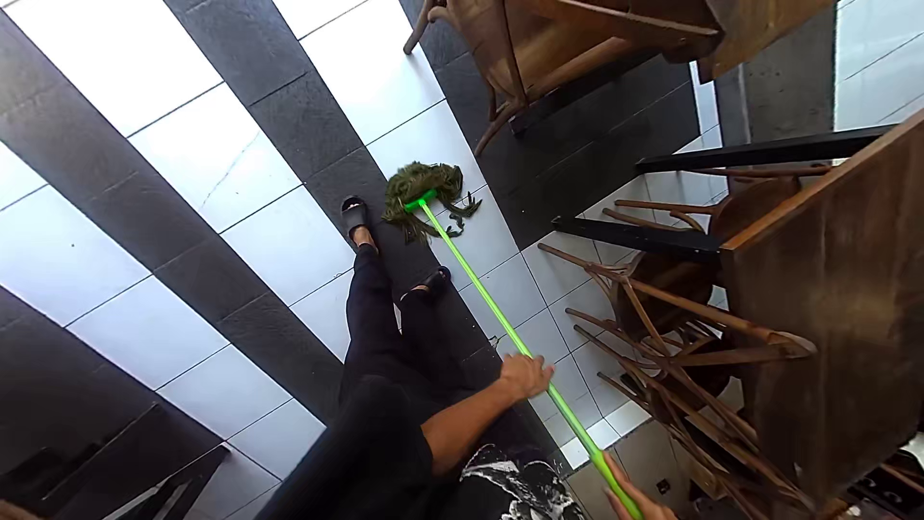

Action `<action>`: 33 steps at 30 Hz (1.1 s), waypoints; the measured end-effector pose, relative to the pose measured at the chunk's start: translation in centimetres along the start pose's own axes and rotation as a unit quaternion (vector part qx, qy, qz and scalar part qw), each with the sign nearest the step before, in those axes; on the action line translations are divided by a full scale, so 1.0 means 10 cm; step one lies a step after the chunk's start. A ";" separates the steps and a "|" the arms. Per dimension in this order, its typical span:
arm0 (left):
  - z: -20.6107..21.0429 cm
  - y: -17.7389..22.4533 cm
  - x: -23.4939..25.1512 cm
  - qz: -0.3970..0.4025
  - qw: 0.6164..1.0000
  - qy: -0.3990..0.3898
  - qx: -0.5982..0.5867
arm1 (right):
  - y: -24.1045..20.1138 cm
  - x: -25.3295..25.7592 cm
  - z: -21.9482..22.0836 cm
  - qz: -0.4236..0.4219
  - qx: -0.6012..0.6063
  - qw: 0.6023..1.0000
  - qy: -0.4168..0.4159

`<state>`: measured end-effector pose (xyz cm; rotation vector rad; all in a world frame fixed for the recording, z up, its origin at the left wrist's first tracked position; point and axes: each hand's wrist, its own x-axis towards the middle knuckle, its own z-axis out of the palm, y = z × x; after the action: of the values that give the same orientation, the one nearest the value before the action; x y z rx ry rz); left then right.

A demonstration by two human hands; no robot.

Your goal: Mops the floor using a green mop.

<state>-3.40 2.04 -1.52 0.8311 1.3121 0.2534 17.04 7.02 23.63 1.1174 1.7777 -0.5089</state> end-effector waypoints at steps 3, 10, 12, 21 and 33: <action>-0.96 -0.47 -0.23 -0.053 0.990 0.131 0.002 | -0.91 0.54 -0.19 -0.058 0.031 0.996 0.067; -3.80 -2.09 -0.74 -0.154 0.913 0.370 0.082 | -4.03 1.91 -1.17 -0.154 0.050 0.983 0.089; -4.44 -2.40 -1.05 -0.157 0.892 0.395 0.151 | -4.67 2.16 -1.28 -0.198 0.080 0.971 0.110; -3.75 -2.44 -0.76 -0.094 0.902 0.363 0.215 | -4.33 2.50 -0.63 -0.214 0.221 0.947 0.088; 0.46 -0.38 -0.23 0.179 0.949 0.191 0.173 | -0.07 -0.70 0.34 0.079 0.261 0.956 0.105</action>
<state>-0.86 -3.81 -2.25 1.3737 1.5866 0.5006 19.05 0.93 28.08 1.7186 1.7603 -0.8146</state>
